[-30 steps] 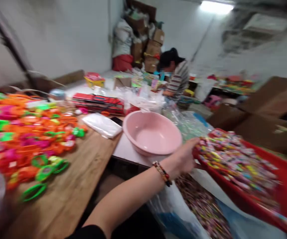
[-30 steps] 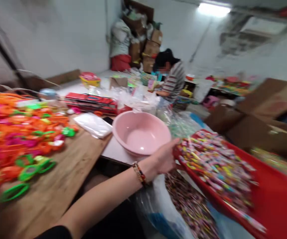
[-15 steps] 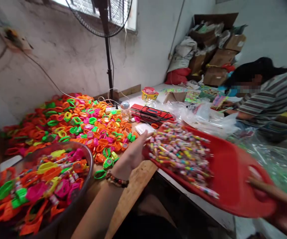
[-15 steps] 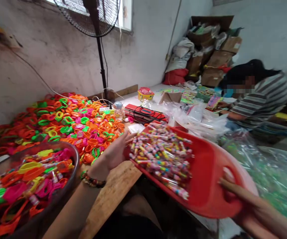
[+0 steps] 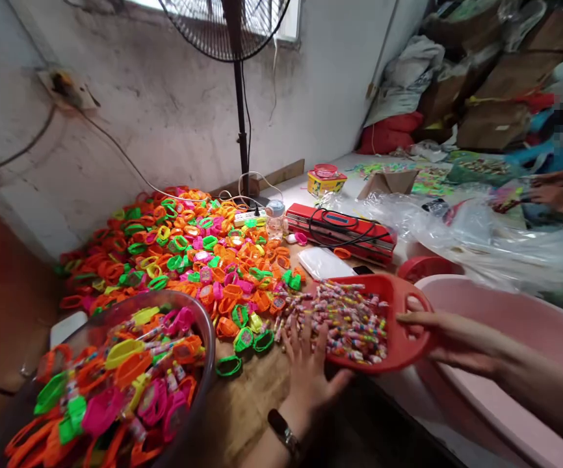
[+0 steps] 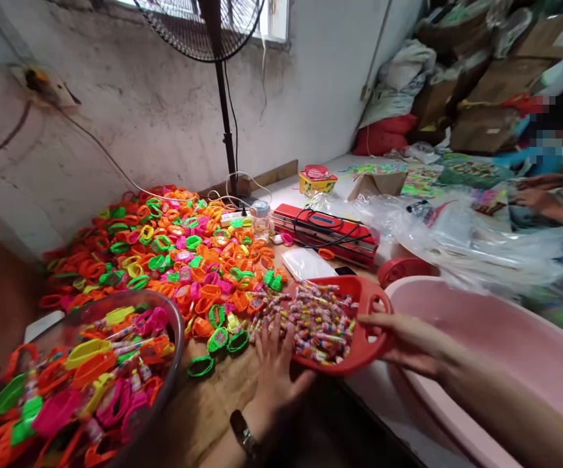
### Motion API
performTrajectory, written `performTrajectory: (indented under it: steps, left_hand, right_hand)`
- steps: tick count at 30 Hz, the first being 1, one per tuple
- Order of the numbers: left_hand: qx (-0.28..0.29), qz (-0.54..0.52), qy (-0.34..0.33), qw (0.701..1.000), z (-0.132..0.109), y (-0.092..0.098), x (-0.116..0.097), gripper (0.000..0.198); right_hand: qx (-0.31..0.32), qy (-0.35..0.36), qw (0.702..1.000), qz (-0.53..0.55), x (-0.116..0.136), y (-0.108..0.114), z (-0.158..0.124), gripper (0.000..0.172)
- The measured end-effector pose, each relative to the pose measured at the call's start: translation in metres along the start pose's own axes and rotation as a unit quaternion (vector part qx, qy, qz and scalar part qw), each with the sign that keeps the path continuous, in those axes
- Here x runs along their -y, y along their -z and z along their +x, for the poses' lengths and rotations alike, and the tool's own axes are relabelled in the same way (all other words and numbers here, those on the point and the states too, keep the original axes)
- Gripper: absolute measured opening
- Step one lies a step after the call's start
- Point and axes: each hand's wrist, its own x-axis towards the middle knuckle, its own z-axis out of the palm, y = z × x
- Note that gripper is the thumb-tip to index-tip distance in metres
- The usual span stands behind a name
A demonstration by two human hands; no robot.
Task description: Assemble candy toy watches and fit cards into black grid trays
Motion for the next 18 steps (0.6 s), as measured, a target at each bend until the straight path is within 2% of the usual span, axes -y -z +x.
performTrajectory:
  steps: [1, 3, 6, 9, 12, 15, 18]
  left_hand:
    - [0.005, 0.032, -0.013, 0.999, 0.0, -0.008, 0.002, 0.087]
    - [-0.021, 0.072, 0.002, 0.997, 0.006, -0.017, 0.007, 0.098]
    - [-0.071, 0.106, 0.053, 0.99, 0.022, -0.016, 0.019, 0.104]
    - [-0.099, 0.137, 0.085, 0.982, 0.033, -0.01, 0.029, 0.104]
    - [-0.108, 0.158, 0.062, 0.98, 0.036, -0.007, 0.033, 0.1]
    - [-0.102, 0.172, 0.039, 0.979, 0.038, -0.01, 0.033, 0.098]
    - [-0.089, 0.185, -0.01, 0.979, 0.042, -0.015, 0.031, 0.095]
  right_hand:
    - [0.005, -0.012, 1.0, -0.022, 0.008, -0.011, 0.007, 0.025]
    - [0.039, 0.008, 0.998, -0.058, 0.026, -0.036, 0.022, 0.027]
    - [0.086, 0.009, 0.989, -0.123, 0.055, -0.074, 0.044, 0.02]
    - [0.058, 0.039, 0.983, -0.167, 0.082, -0.095, 0.057, 0.012]
    - [0.017, 0.053, 0.977, -0.204, 0.099, -0.087, 0.059, 0.01]
    - [0.05, 0.014, 0.969, -0.242, 0.107, -0.063, 0.056, 0.011]
    - [0.082, 0.042, 0.964, -0.249, 0.107, -0.051, 0.052, 0.013]
